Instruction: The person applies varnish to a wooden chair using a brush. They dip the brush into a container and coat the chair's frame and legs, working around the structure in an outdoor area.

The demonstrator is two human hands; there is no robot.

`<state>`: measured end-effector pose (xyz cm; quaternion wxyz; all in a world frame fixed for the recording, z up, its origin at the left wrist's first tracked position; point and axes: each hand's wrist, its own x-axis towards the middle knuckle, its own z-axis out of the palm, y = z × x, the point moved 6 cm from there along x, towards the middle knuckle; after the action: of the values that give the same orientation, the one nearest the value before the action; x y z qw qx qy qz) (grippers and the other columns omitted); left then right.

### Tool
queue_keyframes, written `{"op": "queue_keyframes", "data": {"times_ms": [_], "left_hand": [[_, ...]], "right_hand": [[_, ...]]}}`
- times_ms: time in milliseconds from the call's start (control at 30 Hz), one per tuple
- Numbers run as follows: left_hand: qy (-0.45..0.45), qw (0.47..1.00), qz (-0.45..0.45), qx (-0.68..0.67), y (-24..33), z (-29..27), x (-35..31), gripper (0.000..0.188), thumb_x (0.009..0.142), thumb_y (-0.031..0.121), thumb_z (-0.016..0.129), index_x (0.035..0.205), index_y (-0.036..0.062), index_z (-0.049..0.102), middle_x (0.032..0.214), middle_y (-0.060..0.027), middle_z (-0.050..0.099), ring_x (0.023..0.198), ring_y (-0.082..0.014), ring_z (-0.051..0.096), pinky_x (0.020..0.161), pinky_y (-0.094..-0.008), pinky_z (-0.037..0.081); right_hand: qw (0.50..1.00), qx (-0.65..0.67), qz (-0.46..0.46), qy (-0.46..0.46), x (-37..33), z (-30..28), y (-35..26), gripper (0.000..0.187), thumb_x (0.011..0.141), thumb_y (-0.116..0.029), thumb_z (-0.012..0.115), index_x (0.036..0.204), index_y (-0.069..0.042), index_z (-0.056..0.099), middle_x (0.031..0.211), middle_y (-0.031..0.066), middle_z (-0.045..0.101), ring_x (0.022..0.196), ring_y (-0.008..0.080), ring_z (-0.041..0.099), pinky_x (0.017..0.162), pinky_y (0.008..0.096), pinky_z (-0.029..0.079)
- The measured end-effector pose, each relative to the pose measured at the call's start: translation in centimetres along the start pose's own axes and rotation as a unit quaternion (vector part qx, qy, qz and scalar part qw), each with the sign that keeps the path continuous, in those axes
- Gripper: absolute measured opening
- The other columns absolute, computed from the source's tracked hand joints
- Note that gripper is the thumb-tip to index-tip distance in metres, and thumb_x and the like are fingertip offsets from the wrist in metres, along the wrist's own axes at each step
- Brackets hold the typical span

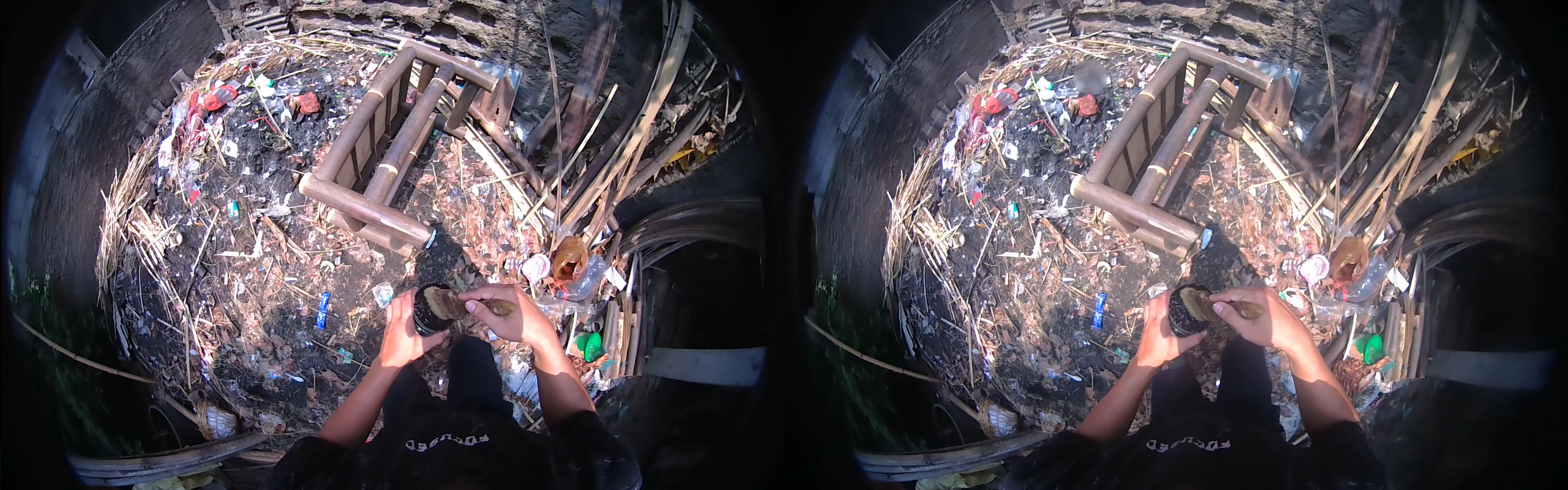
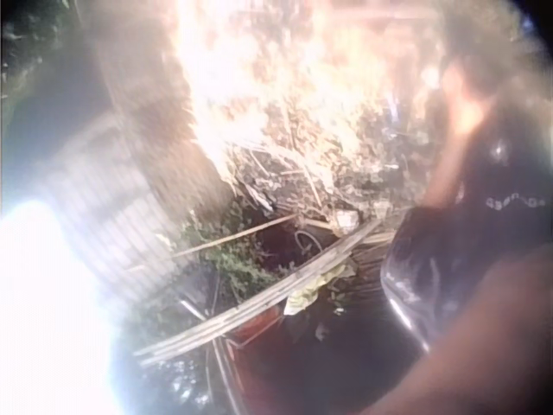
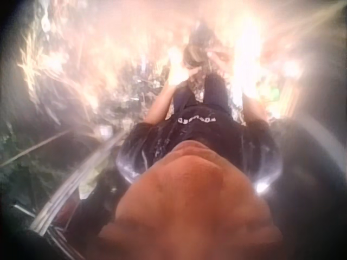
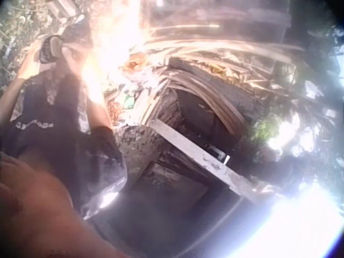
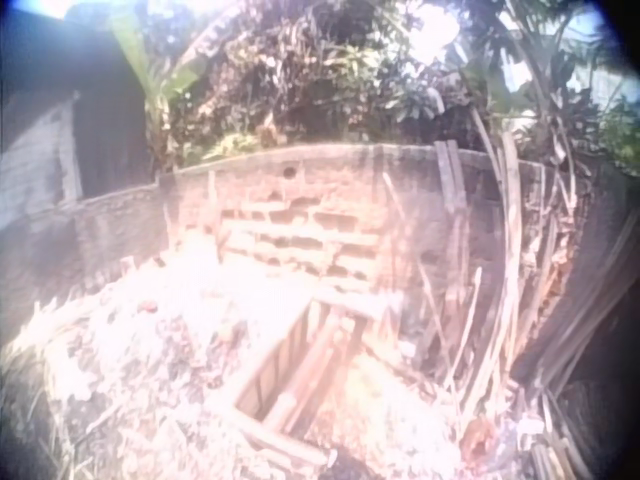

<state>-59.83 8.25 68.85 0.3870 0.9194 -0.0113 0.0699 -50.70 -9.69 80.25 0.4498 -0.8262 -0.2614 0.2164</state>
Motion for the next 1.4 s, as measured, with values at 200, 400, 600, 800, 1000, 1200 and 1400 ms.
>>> {"op": "queue_keyframes", "data": {"times_ms": [200, 400, 600, 800, 1000, 1200, 1400], "left_hand": [[0.033, 0.996, -0.064, -0.046, 0.6, 1.1, 5.0, 0.106, 0.062, 0.036, 0.097, 0.147, 0.0029, 0.042, 0.132, -0.0205, 0.054, 0.124, -0.0408, 0.050, 0.108, -0.0511, 0.043], [0.077, 0.988, -0.122, -0.054, 3.7, 1.1, 10.2, 0.100, 0.063, 0.032, 0.096, 0.144, 0.0026, 0.045, 0.131, -0.0204, 0.056, 0.122, -0.0393, 0.052, 0.108, -0.0506, 0.043], [0.148, 0.979, -0.137, -0.030, 6.1, 0.3, 15.9, 0.086, 0.065, 0.032, 0.094, 0.136, 0.0067, 0.051, 0.125, -0.0161, 0.059, 0.120, -0.0364, 0.053, 0.107, -0.0492, 0.041], [0.159, 0.974, -0.157, -0.038, 5.3, -1.5, 18.4, 0.088, 0.064, 0.030, 0.094, 0.136, 0.0045, 0.051, 0.125, -0.0170, 0.059, 0.120, -0.0368, 0.054, 0.107, -0.0483, 0.041], [0.167, 0.975, -0.144, -0.025, 2.8, -4.3, 21.5, 0.090, 0.065, 0.031, 0.094, 0.139, 0.0034, 0.050, 0.126, -0.0177, 0.058, 0.120, -0.0375, 0.053, 0.107, -0.0486, 0.043], [0.229, 0.949, -0.193, -0.095, 0.3, -7.0, 23.0, 0.096, 0.064, 0.026, 0.096, 0.142, 0.0007, 0.046, 0.130, -0.0186, 0.057, 0.126, -0.0316, 0.056, 0.110, -0.0452, 0.045], [0.305, 0.890, -0.191, -0.280, -2.4, -7.5, 23.8, 0.104, 0.067, 0.014, 0.096, 0.149, 0.0004, 0.033, 0.135, -0.0148, 0.056, 0.125, -0.0247, 0.060, 0.110, -0.0397, 0.048]], "right_hand": [[0.999, 0.040, -0.025, 0.021, 3.8, -4.8, 3.7, 0.019, 0.096, -0.018, 0.072, 0.105, -0.003, 0.078, 0.093, 0.0145, 0.075, 0.085, 0.0251, 0.073, 0.079, 0.0344, 0.056], [0.983, 0.115, 0.084, -0.113, 8.8, -9.1, 5.4, 0.020, 0.098, -0.025, 0.072, 0.100, -0.005, 0.078, 0.081, 0.0091, 0.073, 0.073, 0.0175, 0.068, 0.069, 0.0322, 0.053], [0.994, 0.052, -0.094, -0.012, 14.3, -14.8, 4.9, 0.027, 0.099, -0.030, 0.069, 0.097, -0.005, 0.075, 0.080, 0.0130, 0.072, 0.074, 0.0279, 0.070, 0.071, 0.0373, 0.054], [0.993, 0.108, -0.016, -0.036, 18.6, -14.7, 7.5, 0.030, 0.103, -0.028, 0.065, 0.096, -0.001, 0.074, 0.082, 0.0063, 0.072, 0.073, 0.0142, 0.068, 0.069, 0.0303, 0.053], [0.977, 0.197, 0.058, -0.054, 23.3, -15.2, 8.1, 0.028, 0.106, -0.024, 0.061, 0.108, -0.001, 0.077, 0.079, 0.0033, 0.071, 0.067, 0.0080, 0.065, 0.059, 0.0232, 0.051], [0.836, 0.525, 0.153, -0.048, 27.1, -13.3, 14.2, 0.030, 0.108, -0.027, 0.058, 0.118, -0.001, 0.069, 0.087, 0.0055, 0.074, 0.070, 0.0128, 0.067, 0.064, 0.0253, 0.053], [0.681, 0.704, 0.196, -0.054, 28.7, -10.5, 15.9, 0.037, 0.107, -0.039, 0.059, 0.127, -0.008, 0.057, 0.078, 0.0078, 0.068, 0.076, 0.0192, 0.068, 0.069, 0.0315, 0.059]]}}
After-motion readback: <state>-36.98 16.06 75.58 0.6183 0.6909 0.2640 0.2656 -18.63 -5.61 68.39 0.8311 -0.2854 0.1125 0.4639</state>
